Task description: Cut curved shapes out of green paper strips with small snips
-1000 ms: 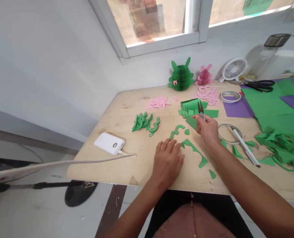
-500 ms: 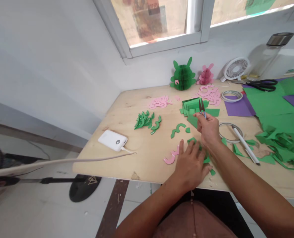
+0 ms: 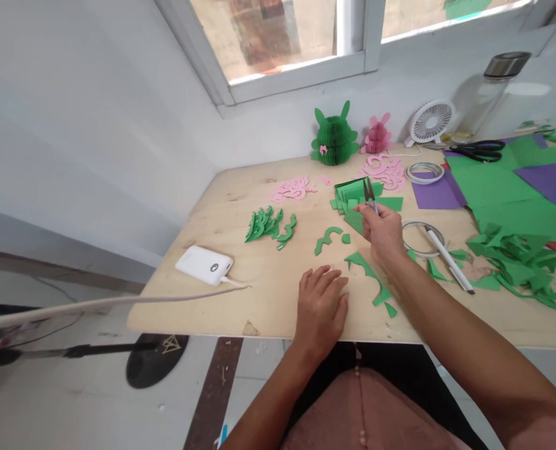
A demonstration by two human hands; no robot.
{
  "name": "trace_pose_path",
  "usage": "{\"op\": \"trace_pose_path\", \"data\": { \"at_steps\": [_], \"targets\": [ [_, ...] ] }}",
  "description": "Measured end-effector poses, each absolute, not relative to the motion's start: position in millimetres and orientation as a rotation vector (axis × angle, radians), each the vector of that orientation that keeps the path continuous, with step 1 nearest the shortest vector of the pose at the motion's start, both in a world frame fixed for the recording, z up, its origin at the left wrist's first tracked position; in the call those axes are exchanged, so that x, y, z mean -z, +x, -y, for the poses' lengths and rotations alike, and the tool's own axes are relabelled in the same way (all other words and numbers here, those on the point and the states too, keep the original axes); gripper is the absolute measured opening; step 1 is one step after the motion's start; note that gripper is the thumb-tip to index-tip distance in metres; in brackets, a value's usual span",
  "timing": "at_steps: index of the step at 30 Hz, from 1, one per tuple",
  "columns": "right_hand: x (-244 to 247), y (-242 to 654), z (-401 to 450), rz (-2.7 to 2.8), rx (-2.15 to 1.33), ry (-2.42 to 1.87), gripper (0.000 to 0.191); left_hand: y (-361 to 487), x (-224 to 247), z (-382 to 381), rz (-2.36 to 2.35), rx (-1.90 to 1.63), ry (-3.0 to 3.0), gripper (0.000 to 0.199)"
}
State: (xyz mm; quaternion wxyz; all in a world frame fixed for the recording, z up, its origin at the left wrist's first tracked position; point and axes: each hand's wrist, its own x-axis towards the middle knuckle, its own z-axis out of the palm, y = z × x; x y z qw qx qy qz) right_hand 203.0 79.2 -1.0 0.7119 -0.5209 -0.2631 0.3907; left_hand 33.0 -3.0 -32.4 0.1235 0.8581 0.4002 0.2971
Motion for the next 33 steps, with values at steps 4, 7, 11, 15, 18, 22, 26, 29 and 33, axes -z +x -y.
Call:
{"op": "trace_pose_path", "data": {
  "at_steps": [4,7,11,15,18,22,26,29,33],
  "targets": [
    [-2,205,-79,0.620,-0.779,-1.138,0.018,23,44,4,-1.264,-0.947,2.556,0.025],
    [-12,205,-77,0.632,-0.739,-1.082,0.017,16,51,2,-1.386,-0.949,2.546,0.032],
    [-38,205,-64,0.653,-0.778,-0.975,0.014,10,52,-2,-1.509,-0.920,2.513,0.031],
    [-61,209,-37,0.655,-0.831,-0.921,0.011,19,45,-10,-1.415,-0.865,2.567,0.024],
    [-62,215,-14,0.632,-0.849,-0.927,0.010,34,36,-28,-1.352,-0.807,2.621,0.018],
    [-50,225,15,0.570,-0.870,-0.970,0.011,59,23,-64,-1.370,-0.552,2.754,0.019],
    [-40,235,41,0.480,-0.865,-0.999,0.012,80,17,-96,-1.216,-0.269,3.014,0.016],
    [-34,241,57,0.418,-0.856,-1.014,0.011,89,19,-108,-1.115,-0.185,3.155,0.019],
    [-29,247,73,0.365,-0.851,-1.019,0.011,93,23,-115,-1.003,-0.208,3.270,0.018]
  ]
}}
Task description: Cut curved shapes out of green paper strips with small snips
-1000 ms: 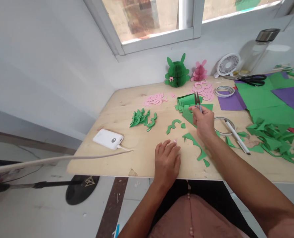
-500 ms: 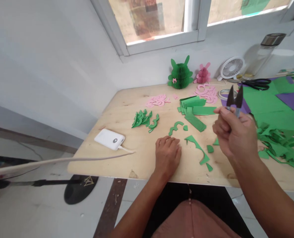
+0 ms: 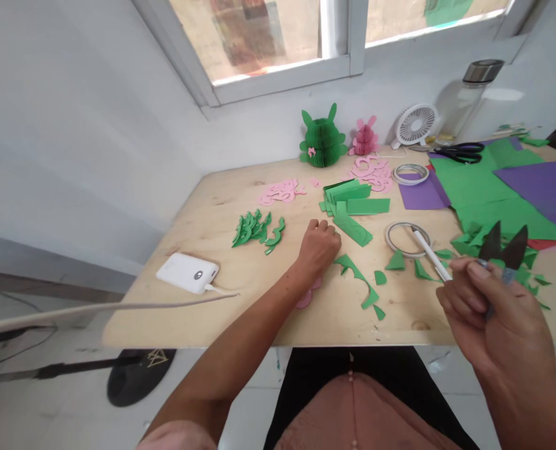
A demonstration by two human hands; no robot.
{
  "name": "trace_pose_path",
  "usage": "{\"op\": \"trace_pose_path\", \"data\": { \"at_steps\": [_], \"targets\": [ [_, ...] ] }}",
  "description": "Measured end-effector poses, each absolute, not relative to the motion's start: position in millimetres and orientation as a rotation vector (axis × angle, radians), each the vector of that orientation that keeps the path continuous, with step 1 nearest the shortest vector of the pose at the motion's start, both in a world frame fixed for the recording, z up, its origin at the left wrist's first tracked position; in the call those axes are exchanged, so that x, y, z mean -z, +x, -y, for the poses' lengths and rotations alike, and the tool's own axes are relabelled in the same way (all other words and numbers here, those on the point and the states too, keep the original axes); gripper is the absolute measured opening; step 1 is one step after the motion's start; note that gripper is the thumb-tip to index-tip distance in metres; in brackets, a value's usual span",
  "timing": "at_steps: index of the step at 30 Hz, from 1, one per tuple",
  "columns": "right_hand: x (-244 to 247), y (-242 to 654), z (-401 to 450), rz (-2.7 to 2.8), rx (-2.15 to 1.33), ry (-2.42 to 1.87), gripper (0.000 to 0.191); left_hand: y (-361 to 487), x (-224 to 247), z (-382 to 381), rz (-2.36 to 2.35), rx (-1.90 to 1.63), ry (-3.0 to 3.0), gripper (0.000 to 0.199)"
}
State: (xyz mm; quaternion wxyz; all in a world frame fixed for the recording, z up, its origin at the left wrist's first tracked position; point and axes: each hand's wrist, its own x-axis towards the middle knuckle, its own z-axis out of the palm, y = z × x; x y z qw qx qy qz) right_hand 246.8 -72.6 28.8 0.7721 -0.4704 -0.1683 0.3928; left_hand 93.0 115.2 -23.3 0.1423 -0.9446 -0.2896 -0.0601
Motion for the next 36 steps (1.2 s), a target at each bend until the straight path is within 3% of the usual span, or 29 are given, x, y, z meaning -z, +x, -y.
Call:
{"op": "trace_pose_path", "data": {
  "at_steps": [12,15,20,28,36],
  "targets": [
    [-24,253,93,0.291,-0.848,-1.054,0.015,81,23,-110,1.071,0.310,-2.861,0.015],
    [-23,253,96,0.281,-0.845,-1.060,0.014,79,19,-110,0.968,0.242,-2.879,0.024],
    [-23,253,99,0.260,-0.865,-1.054,0.013,87,19,-114,0.729,0.081,-2.805,0.021],
    [-19,258,109,0.179,-0.855,-1.052,0.013,84,19,-98,0.838,0.234,-2.943,0.020],
    [-19,260,112,0.209,-0.839,-1.064,0.011,75,15,-67,0.539,0.035,-3.018,0.018]
  ]
}}
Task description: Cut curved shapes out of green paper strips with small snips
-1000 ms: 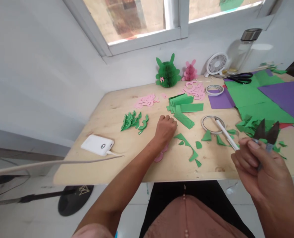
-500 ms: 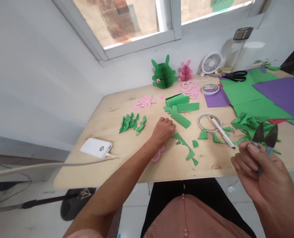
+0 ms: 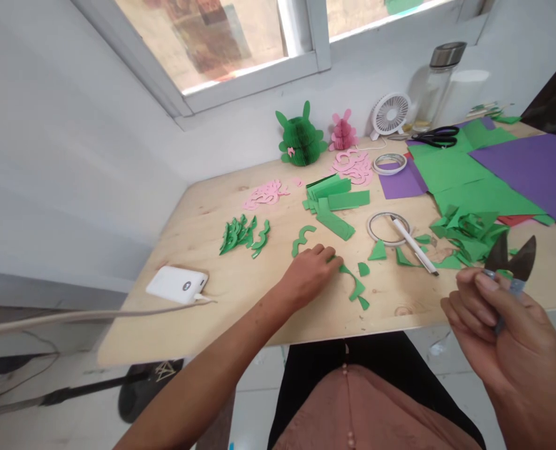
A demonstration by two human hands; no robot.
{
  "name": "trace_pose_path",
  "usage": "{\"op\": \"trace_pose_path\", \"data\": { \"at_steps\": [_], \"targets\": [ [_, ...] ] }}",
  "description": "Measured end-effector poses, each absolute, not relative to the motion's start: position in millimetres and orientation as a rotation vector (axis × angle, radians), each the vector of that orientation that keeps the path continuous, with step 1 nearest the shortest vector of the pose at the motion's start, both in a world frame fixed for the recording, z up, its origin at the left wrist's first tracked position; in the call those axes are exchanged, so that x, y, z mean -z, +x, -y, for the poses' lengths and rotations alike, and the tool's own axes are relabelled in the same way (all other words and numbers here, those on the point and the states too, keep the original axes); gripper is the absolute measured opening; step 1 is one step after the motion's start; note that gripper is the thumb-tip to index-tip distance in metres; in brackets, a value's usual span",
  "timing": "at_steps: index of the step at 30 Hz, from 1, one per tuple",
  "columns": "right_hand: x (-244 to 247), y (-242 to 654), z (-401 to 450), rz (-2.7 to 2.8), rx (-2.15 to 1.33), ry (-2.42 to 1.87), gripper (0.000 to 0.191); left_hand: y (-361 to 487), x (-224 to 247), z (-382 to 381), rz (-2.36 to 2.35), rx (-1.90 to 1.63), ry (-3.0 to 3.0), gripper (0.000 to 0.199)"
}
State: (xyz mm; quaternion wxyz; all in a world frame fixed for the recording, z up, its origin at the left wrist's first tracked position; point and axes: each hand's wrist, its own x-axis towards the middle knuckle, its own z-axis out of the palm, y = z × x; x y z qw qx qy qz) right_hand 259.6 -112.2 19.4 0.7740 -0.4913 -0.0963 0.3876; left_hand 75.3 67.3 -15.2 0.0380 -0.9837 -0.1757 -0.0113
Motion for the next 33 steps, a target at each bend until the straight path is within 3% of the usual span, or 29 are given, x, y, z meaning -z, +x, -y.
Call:
{"op": "trace_pose_path", "data": {
  "at_steps": [5,13,19,26,33],
  "targets": [
    [-19,261,116,0.208,-0.830,-1.077,0.010,82,21,-69,0.464,0.082,-2.940,0.017],
    [-17,267,123,0.189,-0.792,-1.106,0.012,92,19,-65,0.730,0.350,-2.983,0.023],
    [-17,269,122,0.201,-0.798,-1.105,0.013,113,18,-45,0.481,0.109,-3.049,0.012],
    [-16,271,125,0.183,-0.804,-1.090,0.013,125,19,-33,0.339,0.049,-2.927,0.023],
    [-15,273,127,0.178,-0.803,-1.090,0.012,138,18,-47,0.857,0.386,-3.033,0.027]
  ]
}}
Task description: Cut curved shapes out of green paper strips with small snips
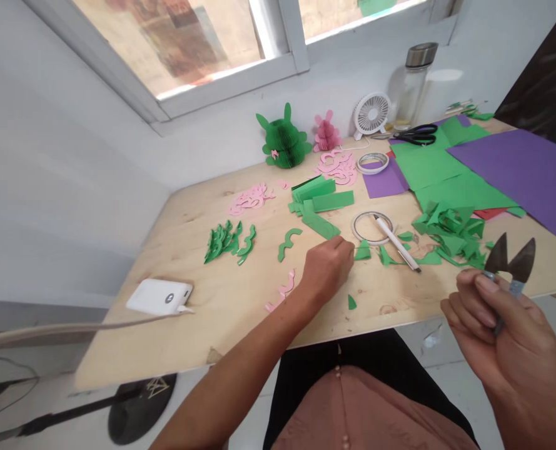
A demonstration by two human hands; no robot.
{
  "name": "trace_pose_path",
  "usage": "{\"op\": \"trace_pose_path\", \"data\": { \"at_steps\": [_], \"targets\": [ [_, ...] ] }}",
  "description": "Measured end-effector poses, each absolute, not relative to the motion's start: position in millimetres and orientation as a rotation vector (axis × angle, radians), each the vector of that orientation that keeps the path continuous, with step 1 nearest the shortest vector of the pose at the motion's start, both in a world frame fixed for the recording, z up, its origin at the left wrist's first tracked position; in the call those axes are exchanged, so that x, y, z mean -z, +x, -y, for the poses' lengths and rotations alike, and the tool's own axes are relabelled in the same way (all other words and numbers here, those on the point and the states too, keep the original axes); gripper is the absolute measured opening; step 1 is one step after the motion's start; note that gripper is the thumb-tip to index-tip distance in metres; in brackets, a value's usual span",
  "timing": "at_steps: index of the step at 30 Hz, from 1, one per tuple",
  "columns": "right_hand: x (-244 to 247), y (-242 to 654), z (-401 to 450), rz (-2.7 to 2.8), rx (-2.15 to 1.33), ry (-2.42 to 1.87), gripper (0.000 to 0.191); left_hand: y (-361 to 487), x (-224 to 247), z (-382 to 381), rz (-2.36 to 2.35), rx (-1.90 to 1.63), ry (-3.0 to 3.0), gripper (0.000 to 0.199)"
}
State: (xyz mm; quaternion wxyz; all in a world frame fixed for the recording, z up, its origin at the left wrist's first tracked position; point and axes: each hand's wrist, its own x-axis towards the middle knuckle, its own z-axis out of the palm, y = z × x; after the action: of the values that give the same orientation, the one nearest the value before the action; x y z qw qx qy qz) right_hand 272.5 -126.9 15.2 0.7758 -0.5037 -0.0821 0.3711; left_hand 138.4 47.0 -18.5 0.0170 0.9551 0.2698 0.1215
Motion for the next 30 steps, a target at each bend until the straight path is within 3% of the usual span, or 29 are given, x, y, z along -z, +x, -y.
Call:
{"op": "trace_pose_path", "data": {
  "at_steps": [8,13,24,30],
  "targets": [
    [-15,277,126,0.149,-0.791,-1.078,0.012,169,19,-33,-0.842,-0.086,3.047,0.015],
    [-13,284,131,0.136,-0.768,-1.068,0.012,170,12,-27,-0.746,0.083,3.113,0.019],
    [-13,294,137,0.121,-0.730,-1.047,0.011,180,-2,-39,-0.937,-0.385,2.668,0.020],
    [-21,292,134,0.110,-0.698,-1.046,0.010,241,-23,-32,-0.787,-0.353,2.583,0.020]
  ]
}}
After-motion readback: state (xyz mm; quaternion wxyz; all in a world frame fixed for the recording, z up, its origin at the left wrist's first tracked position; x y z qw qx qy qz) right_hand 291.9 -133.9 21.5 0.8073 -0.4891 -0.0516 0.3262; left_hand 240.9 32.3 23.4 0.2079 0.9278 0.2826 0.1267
